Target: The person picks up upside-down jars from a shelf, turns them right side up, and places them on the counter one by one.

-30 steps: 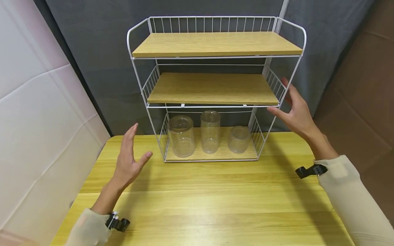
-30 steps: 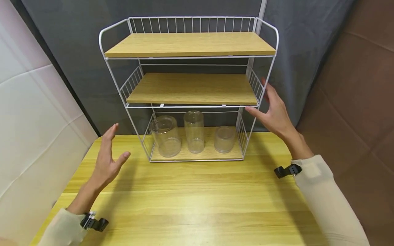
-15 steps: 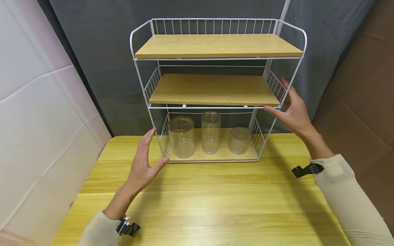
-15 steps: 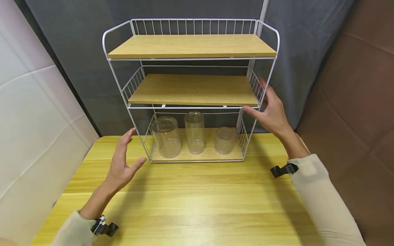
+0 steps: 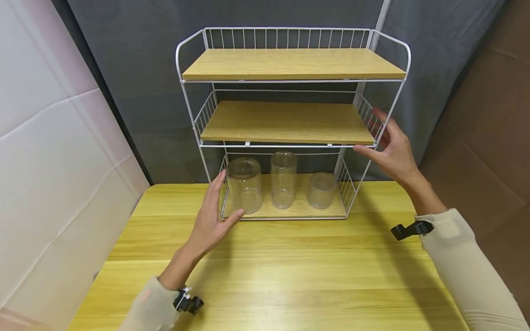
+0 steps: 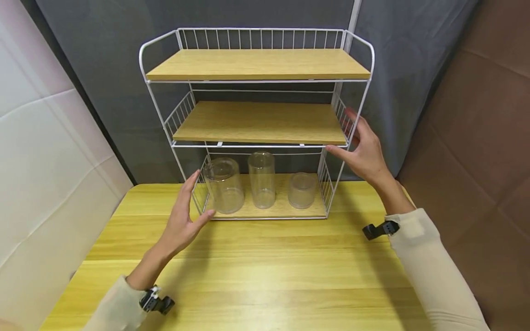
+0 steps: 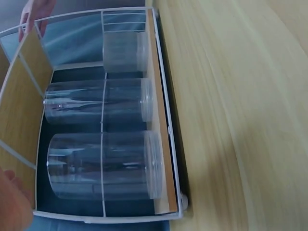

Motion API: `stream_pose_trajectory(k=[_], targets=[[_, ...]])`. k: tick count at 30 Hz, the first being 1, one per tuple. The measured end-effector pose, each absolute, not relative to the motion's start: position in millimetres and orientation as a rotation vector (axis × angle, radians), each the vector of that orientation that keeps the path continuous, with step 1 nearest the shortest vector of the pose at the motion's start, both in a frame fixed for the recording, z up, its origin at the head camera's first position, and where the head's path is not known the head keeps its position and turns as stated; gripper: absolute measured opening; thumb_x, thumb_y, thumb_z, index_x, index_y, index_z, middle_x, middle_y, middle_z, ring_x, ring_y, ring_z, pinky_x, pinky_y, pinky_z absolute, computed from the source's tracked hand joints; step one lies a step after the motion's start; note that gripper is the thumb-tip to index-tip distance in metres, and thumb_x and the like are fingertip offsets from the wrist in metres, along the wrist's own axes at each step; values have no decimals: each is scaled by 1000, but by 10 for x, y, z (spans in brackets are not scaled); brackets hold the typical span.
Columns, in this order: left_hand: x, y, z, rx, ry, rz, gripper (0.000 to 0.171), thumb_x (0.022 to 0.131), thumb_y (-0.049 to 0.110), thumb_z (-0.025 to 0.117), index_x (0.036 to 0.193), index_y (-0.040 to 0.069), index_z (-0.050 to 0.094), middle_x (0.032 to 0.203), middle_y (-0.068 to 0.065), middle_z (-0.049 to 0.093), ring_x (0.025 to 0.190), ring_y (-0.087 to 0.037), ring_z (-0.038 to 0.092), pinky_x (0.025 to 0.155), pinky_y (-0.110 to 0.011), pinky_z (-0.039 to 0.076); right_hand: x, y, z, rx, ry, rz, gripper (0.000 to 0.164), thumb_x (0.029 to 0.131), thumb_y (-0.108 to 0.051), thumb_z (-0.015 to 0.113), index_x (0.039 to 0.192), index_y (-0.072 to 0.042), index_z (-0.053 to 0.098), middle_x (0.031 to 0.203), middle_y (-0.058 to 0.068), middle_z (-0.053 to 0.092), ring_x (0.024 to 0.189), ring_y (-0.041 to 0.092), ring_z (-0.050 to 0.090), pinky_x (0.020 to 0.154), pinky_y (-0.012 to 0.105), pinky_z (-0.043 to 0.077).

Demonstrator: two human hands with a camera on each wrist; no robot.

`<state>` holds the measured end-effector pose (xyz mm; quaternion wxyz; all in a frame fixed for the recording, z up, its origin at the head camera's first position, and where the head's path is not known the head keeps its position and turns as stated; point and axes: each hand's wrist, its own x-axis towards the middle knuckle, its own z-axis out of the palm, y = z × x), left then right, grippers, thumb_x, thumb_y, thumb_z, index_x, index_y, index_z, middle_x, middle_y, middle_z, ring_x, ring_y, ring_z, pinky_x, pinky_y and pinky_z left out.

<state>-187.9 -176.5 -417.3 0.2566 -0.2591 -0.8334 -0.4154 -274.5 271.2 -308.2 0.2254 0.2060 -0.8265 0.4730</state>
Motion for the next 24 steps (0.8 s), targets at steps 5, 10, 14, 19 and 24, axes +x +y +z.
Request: stream_pose_trajectory(k=[5,10,14,19,24], targets=[[-1946,-1689,-4157,-615,-2318,-1157,98,94,29,77,170,11,17,175,-13,21,160,-35,23,127,-65,22,-2749,2709,-3090,550,-2290,1292,100,85,-3,88,167,-16,32,154,25,52,141,35,55,111,17,47],[-2042,-1626,-4145,-534,-2341,-1158,100,94,25,80,170,10,17,176,-13,20,161,-32,22,128,-61,23,-2755,2709,-3096,549,-2282,1280,99,85,-2,88,167,-15,33,152,26,54,138,33,57,108,15,48],[-2135,-1590,-4138,-478,-2331,-1143,103,91,26,84,169,6,19,174,-18,23,160,-35,24,129,-59,24,-2765,2710,-3107,549,-2272,1301,98,85,-3,88,166,-13,33,151,28,54,139,34,57,108,15,48],[-2244,-1568,-4157,-413,-2328,-1145,108,88,27,88,168,2,20,172,-22,25,159,-37,25,130,-56,22,-2768,2705,-3120,556,-2261,1303,98,85,-2,88,166,-14,34,151,28,55,140,37,56,108,16,48],[-2347,-1523,-4179,-341,-2350,-1173,110,87,28,89,168,1,19,172,-22,24,159,-39,25,130,-55,22,-2769,2700,-3127,568,-2251,1294,97,85,1,87,165,-14,35,151,26,56,139,37,57,109,16,48]])
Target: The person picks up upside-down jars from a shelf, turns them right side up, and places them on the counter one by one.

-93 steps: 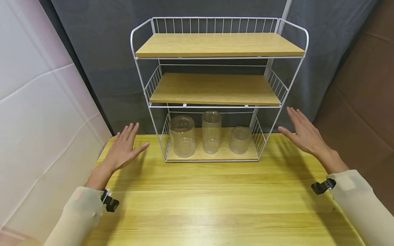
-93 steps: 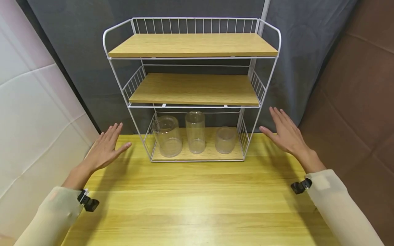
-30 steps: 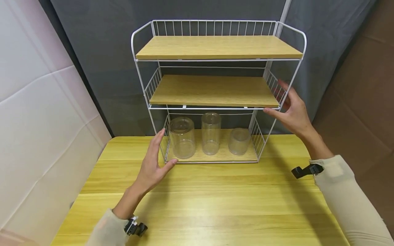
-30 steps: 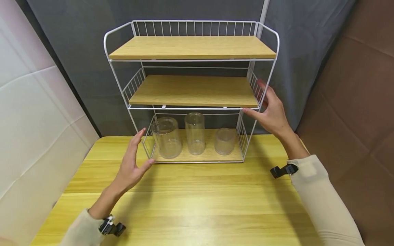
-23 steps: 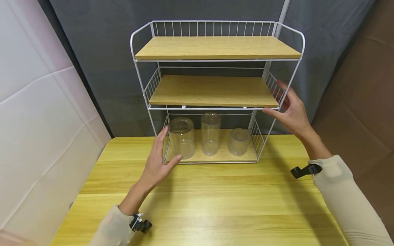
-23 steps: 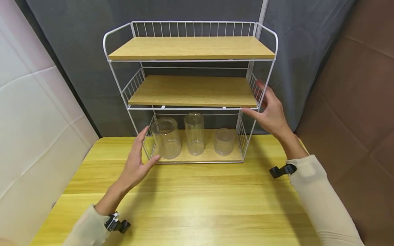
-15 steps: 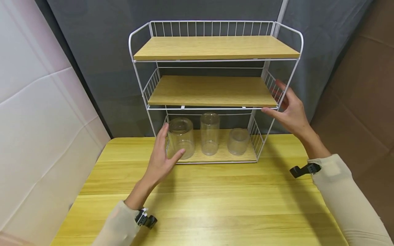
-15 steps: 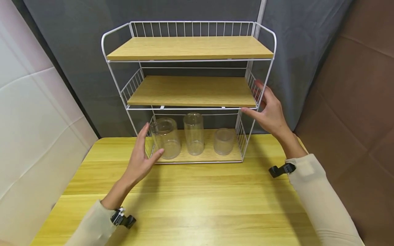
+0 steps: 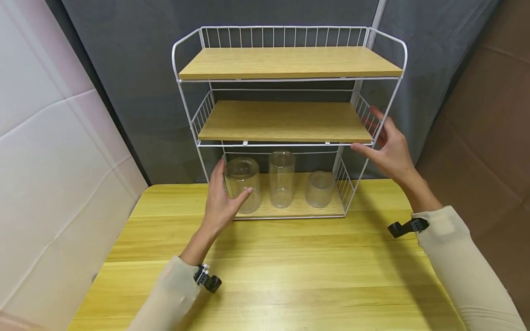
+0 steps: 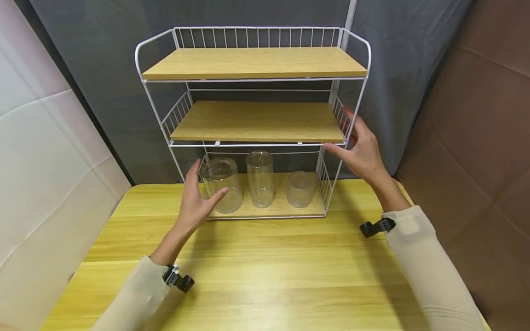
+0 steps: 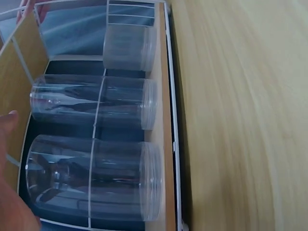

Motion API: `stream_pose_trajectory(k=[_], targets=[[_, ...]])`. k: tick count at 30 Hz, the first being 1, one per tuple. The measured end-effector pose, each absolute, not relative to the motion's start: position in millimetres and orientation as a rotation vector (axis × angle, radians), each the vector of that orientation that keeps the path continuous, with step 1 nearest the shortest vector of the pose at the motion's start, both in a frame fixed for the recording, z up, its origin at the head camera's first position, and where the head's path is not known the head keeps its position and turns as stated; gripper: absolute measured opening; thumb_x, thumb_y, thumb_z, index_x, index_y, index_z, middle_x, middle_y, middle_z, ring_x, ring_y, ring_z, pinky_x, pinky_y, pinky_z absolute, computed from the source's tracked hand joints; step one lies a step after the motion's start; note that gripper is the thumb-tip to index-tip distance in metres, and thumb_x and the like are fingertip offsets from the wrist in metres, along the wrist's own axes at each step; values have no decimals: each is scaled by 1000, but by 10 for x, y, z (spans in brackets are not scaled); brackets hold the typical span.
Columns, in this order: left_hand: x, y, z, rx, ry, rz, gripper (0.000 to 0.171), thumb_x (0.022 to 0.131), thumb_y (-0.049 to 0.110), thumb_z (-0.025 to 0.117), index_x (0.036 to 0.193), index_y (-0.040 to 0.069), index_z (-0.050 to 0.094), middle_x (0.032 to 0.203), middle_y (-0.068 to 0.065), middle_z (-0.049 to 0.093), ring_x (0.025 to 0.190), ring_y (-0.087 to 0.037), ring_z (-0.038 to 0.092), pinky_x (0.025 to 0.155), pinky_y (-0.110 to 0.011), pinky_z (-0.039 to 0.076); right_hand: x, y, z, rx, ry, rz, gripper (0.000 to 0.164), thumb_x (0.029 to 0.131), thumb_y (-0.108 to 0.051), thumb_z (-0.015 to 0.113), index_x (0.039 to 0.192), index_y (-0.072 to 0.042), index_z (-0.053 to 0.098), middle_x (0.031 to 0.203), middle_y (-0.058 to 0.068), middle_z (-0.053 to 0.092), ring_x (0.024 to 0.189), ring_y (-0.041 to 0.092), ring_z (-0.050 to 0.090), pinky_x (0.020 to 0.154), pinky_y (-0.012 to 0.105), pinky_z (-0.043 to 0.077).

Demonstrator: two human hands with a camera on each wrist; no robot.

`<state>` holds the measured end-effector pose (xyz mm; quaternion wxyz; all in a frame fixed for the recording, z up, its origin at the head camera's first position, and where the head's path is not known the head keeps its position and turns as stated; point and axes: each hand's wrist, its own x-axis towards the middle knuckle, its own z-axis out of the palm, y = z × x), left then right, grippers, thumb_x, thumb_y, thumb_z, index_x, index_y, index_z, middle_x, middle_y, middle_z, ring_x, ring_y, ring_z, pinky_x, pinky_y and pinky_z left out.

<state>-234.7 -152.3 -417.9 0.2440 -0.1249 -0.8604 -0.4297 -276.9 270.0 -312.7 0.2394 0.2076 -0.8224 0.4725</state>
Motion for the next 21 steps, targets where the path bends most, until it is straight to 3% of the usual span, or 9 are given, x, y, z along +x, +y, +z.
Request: stream_pose_trajectory(k=[21], targets=[[-2693,-1446,-4282,-148,-2376,-1353,113,84,27,90,166,-4,20,168,-29,29,155,-42,31,130,-53,25,-2774,2696,-3131,576,-2240,1258,96,83,3,87,164,-9,37,150,26,56,138,34,58,109,18,48]])
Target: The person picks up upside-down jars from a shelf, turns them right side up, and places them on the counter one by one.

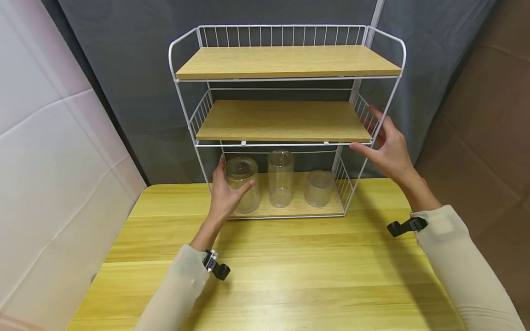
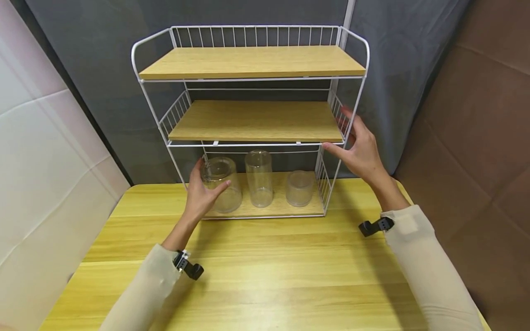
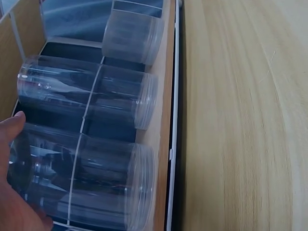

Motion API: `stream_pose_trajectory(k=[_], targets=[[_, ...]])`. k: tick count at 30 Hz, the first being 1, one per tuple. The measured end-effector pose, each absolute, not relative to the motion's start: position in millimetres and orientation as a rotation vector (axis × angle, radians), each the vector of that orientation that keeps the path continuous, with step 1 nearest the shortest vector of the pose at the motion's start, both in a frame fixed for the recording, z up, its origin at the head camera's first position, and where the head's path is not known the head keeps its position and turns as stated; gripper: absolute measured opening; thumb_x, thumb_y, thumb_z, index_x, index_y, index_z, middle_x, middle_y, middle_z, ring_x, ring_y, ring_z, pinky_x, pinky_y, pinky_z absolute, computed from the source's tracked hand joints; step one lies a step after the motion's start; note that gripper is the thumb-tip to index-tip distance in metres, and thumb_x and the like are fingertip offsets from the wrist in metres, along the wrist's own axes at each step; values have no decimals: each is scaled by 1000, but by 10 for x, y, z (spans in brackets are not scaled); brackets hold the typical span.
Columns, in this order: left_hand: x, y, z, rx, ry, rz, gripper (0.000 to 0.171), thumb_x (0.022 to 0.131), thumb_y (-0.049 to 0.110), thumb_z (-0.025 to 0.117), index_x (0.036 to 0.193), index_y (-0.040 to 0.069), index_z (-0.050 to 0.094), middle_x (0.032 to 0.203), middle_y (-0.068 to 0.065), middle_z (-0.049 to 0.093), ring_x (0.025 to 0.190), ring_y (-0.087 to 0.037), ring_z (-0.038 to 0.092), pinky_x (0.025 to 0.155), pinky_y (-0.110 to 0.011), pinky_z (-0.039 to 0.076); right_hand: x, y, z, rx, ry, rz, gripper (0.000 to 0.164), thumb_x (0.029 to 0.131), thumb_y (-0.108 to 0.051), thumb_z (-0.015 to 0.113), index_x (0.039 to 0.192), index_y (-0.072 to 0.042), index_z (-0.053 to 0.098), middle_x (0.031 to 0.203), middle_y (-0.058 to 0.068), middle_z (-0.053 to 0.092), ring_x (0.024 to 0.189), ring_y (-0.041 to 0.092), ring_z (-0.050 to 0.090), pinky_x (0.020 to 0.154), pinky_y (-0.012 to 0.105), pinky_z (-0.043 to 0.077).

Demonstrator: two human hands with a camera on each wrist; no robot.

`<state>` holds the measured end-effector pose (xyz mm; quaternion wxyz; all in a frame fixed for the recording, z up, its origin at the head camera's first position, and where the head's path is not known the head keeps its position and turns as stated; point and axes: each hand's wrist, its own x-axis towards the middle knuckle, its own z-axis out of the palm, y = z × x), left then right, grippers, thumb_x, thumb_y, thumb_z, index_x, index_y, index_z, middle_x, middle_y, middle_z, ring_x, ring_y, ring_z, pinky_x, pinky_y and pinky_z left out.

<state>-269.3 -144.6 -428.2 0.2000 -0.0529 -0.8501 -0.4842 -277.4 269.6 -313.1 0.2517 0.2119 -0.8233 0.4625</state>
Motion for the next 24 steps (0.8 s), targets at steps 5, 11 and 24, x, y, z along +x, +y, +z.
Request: stream_pose_trajectory(k=[5,11,24], targets=[[-2730,-1447,-4289,-127,-2377,-1369,112,83,27,91,164,-7,22,167,-30,31,154,-43,33,130,-52,25,-2769,2689,-3122,572,-2237,1271,96,83,4,87,164,-11,37,151,26,56,139,36,57,111,20,47],[-2751,-1461,-4298,-119,-2386,-1370,110,81,27,92,161,-10,27,162,-31,39,150,-45,38,128,-53,28,-2776,2691,-3125,581,-2232,1260,97,83,5,87,164,-12,37,152,25,55,139,40,56,112,23,48],[-2704,-1506,-4254,-148,-2440,-1335,109,81,33,93,160,-7,31,156,-30,45,145,-44,44,124,-54,35,-2744,2689,-3130,560,-2262,1252,98,84,2,87,165,-14,35,150,25,56,139,39,56,111,21,48]])
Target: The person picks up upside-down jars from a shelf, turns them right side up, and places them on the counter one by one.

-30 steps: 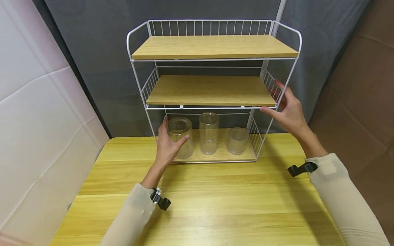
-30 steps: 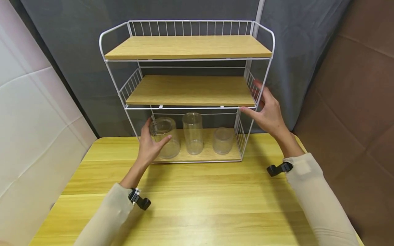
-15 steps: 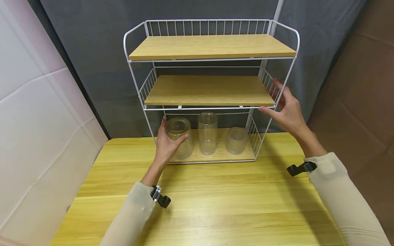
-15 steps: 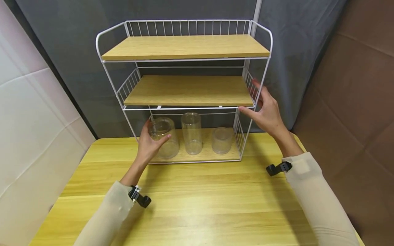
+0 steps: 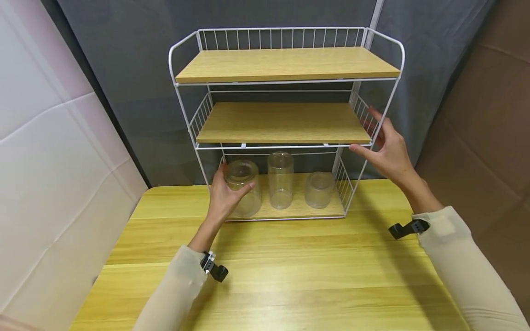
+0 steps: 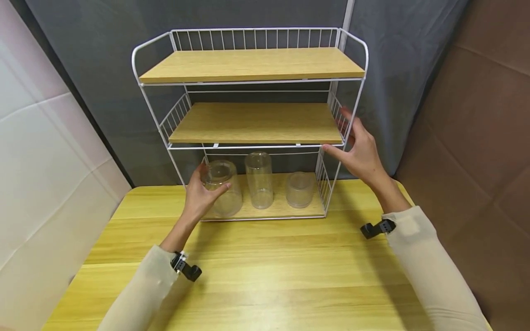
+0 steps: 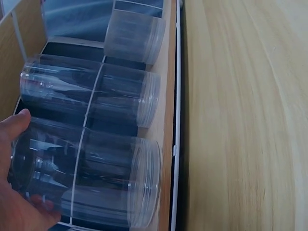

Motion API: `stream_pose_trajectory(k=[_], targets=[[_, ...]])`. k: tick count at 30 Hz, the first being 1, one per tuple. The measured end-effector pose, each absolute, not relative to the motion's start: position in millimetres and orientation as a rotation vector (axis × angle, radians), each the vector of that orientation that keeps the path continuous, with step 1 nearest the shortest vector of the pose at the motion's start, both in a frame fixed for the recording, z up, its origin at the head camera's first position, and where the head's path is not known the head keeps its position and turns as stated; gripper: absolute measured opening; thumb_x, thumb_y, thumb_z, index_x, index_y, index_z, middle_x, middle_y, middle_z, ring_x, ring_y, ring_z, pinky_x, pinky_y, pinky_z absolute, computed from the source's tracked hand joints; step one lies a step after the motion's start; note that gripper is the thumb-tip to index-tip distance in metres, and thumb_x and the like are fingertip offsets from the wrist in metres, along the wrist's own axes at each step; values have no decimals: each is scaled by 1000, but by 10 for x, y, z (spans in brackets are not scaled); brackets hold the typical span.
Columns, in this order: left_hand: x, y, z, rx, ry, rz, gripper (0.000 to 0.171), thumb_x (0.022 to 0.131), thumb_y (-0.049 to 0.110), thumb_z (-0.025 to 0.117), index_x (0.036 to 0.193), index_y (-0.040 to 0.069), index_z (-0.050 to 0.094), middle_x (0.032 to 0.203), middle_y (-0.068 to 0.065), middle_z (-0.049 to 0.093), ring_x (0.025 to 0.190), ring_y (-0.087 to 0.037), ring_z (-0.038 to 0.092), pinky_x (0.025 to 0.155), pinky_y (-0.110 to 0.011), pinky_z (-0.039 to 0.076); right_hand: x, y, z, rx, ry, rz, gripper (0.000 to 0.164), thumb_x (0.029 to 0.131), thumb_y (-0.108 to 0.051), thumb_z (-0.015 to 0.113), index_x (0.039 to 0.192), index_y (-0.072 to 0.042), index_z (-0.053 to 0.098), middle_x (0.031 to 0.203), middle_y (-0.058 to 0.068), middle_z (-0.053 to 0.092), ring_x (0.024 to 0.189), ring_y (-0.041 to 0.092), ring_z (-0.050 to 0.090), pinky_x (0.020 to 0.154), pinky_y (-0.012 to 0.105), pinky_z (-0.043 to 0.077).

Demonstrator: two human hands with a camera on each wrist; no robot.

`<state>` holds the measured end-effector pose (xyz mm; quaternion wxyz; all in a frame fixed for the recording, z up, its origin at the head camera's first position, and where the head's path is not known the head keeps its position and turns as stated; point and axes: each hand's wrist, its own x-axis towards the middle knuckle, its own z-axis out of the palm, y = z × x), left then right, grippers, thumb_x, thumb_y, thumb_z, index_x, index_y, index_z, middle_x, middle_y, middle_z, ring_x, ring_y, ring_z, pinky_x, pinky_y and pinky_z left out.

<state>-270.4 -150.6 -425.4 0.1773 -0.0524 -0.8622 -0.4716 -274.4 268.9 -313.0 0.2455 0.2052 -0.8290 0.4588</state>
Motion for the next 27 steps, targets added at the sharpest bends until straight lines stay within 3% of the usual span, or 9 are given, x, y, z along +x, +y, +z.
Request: stream_pose_trajectory(k=[8,14,21,27], targets=[[-2540,-1500,-4218,-172,-2438,-1351,111,80,34,94,162,-5,30,160,-28,43,148,-43,41,127,-54,31,-2709,2724,-3149,529,-2299,1229,101,87,-3,86,168,-19,28,155,25,52,138,41,56,106,15,49],[-2404,-1498,-4185,-178,-2454,-1327,112,79,36,93,162,-5,30,162,-27,42,150,-44,39,127,-57,30,-2645,2751,-3194,557,-2285,1211,104,87,2,84,170,-18,24,163,23,43,144,43,49,114,19,44],[-2239,-1476,-4130,-205,-2424,-1368,112,76,34,96,162,-2,34,157,-23,49,141,-40,49,117,-54,44,-2536,2788,-3302,596,-2325,1143,112,84,8,85,171,-17,19,172,13,31,152,38,40,119,31,42],[-2118,-1433,-4084,-206,-2382,-1453,111,76,33,96,163,5,34,157,-19,49,137,-35,52,112,-53,50,-2358,2769,-3374,579,-2403,1119,118,84,3,87,171,-17,10,177,9,17,156,38,31,121,21,36]])
